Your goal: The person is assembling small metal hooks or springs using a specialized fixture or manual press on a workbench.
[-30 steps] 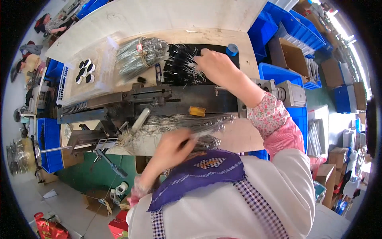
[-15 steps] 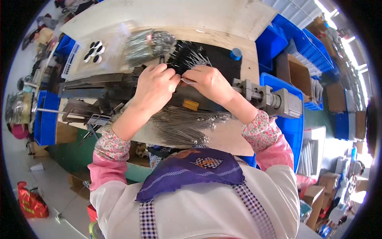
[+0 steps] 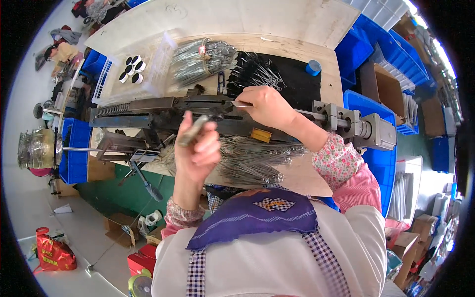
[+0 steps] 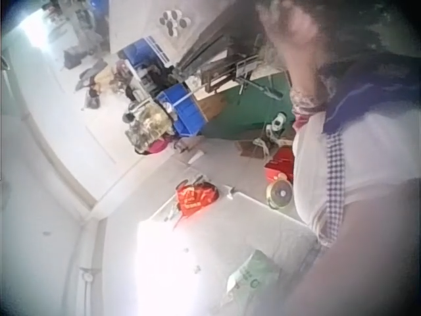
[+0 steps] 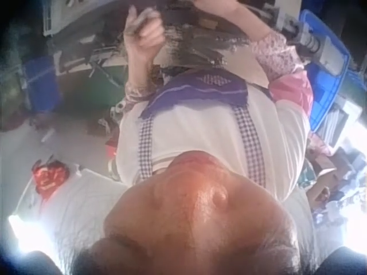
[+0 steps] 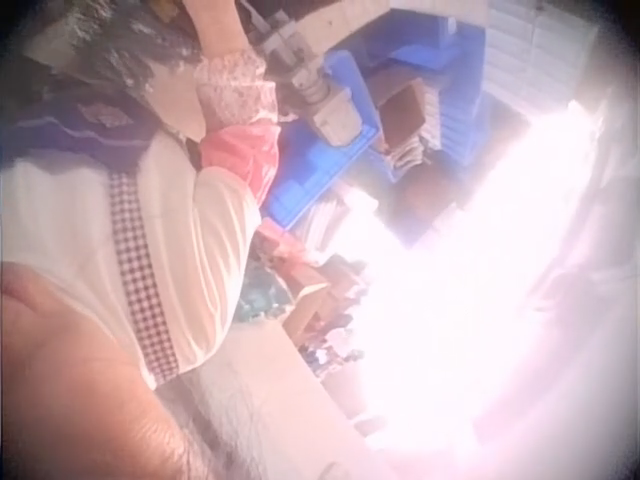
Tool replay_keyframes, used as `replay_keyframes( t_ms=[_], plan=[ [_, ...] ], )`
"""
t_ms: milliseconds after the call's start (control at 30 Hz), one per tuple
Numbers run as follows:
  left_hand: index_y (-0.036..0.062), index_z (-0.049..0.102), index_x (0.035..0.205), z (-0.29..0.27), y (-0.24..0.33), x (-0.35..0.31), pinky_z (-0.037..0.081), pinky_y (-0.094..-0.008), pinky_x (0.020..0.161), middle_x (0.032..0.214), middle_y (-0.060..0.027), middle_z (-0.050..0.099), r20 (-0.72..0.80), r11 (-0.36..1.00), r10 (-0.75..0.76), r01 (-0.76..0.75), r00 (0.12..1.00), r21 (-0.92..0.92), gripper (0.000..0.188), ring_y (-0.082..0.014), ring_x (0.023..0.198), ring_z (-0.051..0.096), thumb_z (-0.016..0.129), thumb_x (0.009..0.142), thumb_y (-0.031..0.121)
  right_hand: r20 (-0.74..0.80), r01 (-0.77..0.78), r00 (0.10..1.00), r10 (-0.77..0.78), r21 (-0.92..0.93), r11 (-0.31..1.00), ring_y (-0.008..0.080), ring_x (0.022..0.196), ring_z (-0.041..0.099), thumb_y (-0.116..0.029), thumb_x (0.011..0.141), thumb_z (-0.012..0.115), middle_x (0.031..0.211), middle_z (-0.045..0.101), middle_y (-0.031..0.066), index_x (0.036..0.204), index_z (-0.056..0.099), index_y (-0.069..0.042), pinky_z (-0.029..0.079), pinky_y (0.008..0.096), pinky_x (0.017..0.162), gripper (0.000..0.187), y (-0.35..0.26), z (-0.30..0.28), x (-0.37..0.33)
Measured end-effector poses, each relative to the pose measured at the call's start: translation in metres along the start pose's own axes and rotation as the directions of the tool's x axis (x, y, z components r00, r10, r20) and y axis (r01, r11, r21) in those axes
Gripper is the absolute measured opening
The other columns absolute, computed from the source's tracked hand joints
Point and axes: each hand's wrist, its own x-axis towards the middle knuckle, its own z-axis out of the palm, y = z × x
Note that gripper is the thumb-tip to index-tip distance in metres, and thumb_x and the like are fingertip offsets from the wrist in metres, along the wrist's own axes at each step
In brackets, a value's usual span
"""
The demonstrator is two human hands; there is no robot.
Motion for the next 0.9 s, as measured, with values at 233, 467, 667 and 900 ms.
replay_keyframes(
  t_ms=[233, 467, 667, 900],
  plan=[
    [-0.0021, 0.055, 0.102, -0.063, -0.044, 0.015, 0.046, -0.0263, 0.051, 0.067, -0.0042, 0.06, 0.119, -0.295, 0.65, 0.105, 0.75, 0.95, 0.026, -0.0119, 0.052, 0.056, 0.066, 0.087, 0.017, -0.011, 0.0, 1.0, -0.001, -0.083, 0.997, 0.0306, 0.073, 0.062, -0.003, 0.073, 0.066, 0.08, 0.061, 0.0101, 0.084, 0.065, -0.003, 0.051, 0.037, 0.065, 0.011, -0.016, -0.001, 0.006],
    [0.0032, 0.063, 0.078, -0.115, 0.03, -0.089, 0.025, -0.0245, 0.038, 0.051, 0.0026, 0.045, -0.366, 0.41, 0.881, -0.098, 0.3, 0.907, 0.052, -0.007, 0.041, 0.039, 0.052, 0.094, 0.051, 0.106, -0.04, 0.992, 0.065, -0.223, 0.974, 0.0338, 0.079, 0.063, -0.002, 0.073, 0.068, 0.092, 0.053, 0.0118, 0.097, 0.056, -0.004, 0.054, 0.0415, 0.062, 0.027, -0.04, 0.002, -0.066],
    [-0.001, 0.062, 0.097, -0.106, 0.057, -0.09, 0.024, -0.022, 0.039, 0.063, 0.0004, 0.051, -0.46, 0.571, 0.806, -0.284, 0.373, 0.77, 0.033, -0.0064, 0.043, 0.038, 0.053, 0.098, 0.031, 0.085, -0.258, 0.948, 0.308, -0.367, 0.894, 0.0337, 0.077, 0.062, -0.006, 0.076, 0.066, 0.09, 0.053, 0.0131, 0.091, 0.048, -0.005, 0.054, 0.0419, 0.06, 0.024, 0.016, 0.029, -0.081],
    [0.0055, 0.055, 0.09, -0.091, -0.007, -0.051, 0.022, -0.02, 0.037, 0.06, 0.0039, 0.039, -0.165, 0.244, 0.965, -0.47, 0.203, 0.848, 0.022, -0.0055, 0.043, 0.03, 0.049, 0.1, 0.025, 0.19, -0.284, 0.928, 0.321, -0.196, 0.938, 0.0329, 0.078, 0.063, -0.012, 0.08, 0.066, 0.082, 0.057, 0.0122, 0.087, 0.052, -0.005, 0.051, 0.0414, 0.062, 0.017, -0.032, -0.026, -0.113]
  ],
)
